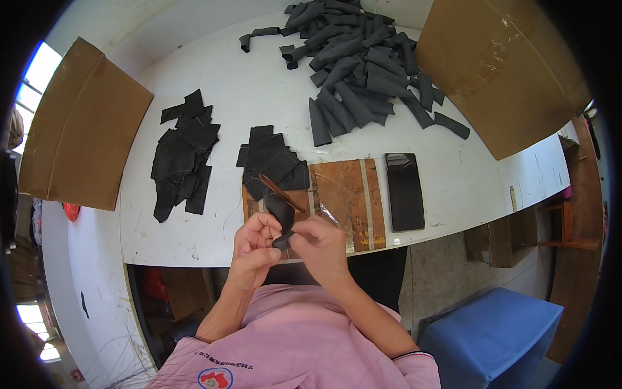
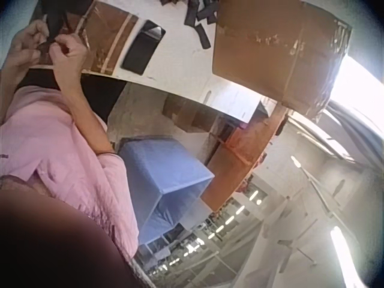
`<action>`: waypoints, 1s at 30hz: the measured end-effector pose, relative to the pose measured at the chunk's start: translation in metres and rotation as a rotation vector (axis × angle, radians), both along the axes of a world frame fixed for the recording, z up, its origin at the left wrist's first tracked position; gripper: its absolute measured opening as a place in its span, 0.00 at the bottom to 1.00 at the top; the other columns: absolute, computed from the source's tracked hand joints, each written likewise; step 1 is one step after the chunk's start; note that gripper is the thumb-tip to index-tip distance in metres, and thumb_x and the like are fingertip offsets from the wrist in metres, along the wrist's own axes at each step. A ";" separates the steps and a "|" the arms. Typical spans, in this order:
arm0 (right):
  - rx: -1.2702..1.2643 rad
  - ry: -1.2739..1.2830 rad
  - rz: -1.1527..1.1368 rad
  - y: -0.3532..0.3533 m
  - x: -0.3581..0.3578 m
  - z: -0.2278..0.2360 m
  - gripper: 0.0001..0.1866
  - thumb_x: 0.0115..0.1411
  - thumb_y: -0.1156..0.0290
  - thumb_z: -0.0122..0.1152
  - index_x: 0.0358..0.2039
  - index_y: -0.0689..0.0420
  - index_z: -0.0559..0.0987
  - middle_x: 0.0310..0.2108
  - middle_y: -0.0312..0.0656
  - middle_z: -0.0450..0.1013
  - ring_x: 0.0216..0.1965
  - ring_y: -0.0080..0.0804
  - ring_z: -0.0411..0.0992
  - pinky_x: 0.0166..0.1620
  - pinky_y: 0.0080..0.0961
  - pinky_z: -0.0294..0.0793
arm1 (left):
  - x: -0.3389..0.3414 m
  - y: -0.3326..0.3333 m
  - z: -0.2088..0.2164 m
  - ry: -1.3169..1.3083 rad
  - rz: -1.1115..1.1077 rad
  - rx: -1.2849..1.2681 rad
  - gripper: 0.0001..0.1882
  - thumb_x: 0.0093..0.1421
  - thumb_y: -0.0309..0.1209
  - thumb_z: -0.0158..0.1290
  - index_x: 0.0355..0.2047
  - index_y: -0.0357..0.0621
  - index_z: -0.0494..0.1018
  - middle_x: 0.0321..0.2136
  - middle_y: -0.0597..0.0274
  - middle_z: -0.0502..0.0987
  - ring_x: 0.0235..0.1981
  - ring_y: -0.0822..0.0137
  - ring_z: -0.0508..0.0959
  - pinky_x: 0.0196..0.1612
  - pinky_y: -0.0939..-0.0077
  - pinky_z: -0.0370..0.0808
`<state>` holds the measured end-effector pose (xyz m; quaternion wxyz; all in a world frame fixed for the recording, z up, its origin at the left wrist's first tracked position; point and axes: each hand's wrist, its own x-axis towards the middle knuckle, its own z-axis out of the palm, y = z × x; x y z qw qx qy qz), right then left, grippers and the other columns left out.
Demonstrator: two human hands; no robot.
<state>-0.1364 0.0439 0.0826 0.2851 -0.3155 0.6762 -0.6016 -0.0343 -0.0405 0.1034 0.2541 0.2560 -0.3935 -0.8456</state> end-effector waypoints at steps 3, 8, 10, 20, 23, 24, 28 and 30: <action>-0.075 -0.466 0.094 0.003 -0.003 -0.007 0.05 0.47 0.80 0.56 0.27 0.63 0.76 0.22 0.35 0.68 0.21 0.22 0.65 0.25 0.17 0.63 | -0.002 0.000 -0.003 -0.128 0.062 -0.117 0.13 0.43 0.13 0.47 0.31 0.36 0.65 0.19 0.69 0.66 0.13 0.85 0.61 0.14 0.93 0.55; -0.324 -1.322 0.249 0.001 0.000 -0.007 0.04 0.53 0.72 0.54 0.26 0.59 0.74 0.24 0.33 0.68 0.24 0.18 0.63 0.27 0.13 0.61 | -0.013 0.009 -0.004 -0.309 0.300 -0.419 0.11 0.45 0.13 0.46 0.32 0.34 0.66 0.20 0.67 0.68 0.13 0.84 0.61 0.13 0.92 0.55; -0.277 -1.238 0.269 0.001 0.001 0.002 0.05 0.54 0.71 0.54 0.25 0.58 0.73 0.24 0.33 0.68 0.24 0.18 0.63 0.28 0.14 0.61 | -0.010 0.016 -0.007 -0.311 0.346 -0.536 0.12 0.47 0.13 0.45 0.34 0.33 0.66 0.22 0.63 0.72 0.13 0.84 0.63 0.13 0.92 0.54; -0.266 -0.846 0.437 0.019 0.003 0.020 0.06 0.54 0.72 0.54 0.23 0.59 0.70 0.31 0.34 0.64 0.32 0.19 0.61 0.37 0.15 0.61 | 0.022 -0.003 0.030 0.367 -0.432 0.165 0.23 0.43 0.16 0.52 0.42 0.28 0.63 0.21 0.58 0.72 0.11 0.84 0.62 0.13 0.93 0.51; -0.278 -0.637 0.428 0.016 -0.008 0.028 0.03 0.53 0.77 0.52 0.24 0.61 0.70 0.35 0.35 0.63 0.36 0.19 0.61 0.39 0.17 0.61 | 0.021 0.002 0.042 0.263 -0.358 0.084 0.26 0.44 0.16 0.51 0.47 0.30 0.61 0.23 0.62 0.71 0.18 0.82 0.65 0.20 0.91 0.57; -0.249 -0.561 0.354 0.015 -0.011 0.029 0.03 0.53 0.78 0.51 0.24 0.62 0.70 0.35 0.35 0.63 0.37 0.20 0.62 0.38 0.17 0.62 | 0.019 0.006 0.048 0.056 -0.237 -0.031 0.26 0.46 0.15 0.48 0.49 0.33 0.60 0.26 0.65 0.70 0.25 0.80 0.68 0.26 0.89 0.62; -0.230 0.033 0.228 0.012 -0.010 0.042 0.03 0.53 0.78 0.50 0.24 0.63 0.69 0.29 0.39 0.66 0.28 0.24 0.65 0.30 0.17 0.64 | 0.013 0.018 0.019 -0.363 0.124 -0.706 0.18 0.46 0.14 0.47 0.40 0.34 0.69 0.27 0.62 0.71 0.23 0.79 0.69 0.24 0.88 0.64; -0.216 0.084 0.204 0.009 -0.005 0.046 0.04 0.53 0.77 0.52 0.23 0.63 0.68 0.27 0.39 0.66 0.27 0.23 0.64 0.30 0.17 0.63 | 0.001 0.022 0.013 -0.321 0.298 -0.886 0.13 0.46 0.13 0.47 0.33 0.35 0.71 0.27 0.61 0.72 0.22 0.79 0.69 0.22 0.88 0.65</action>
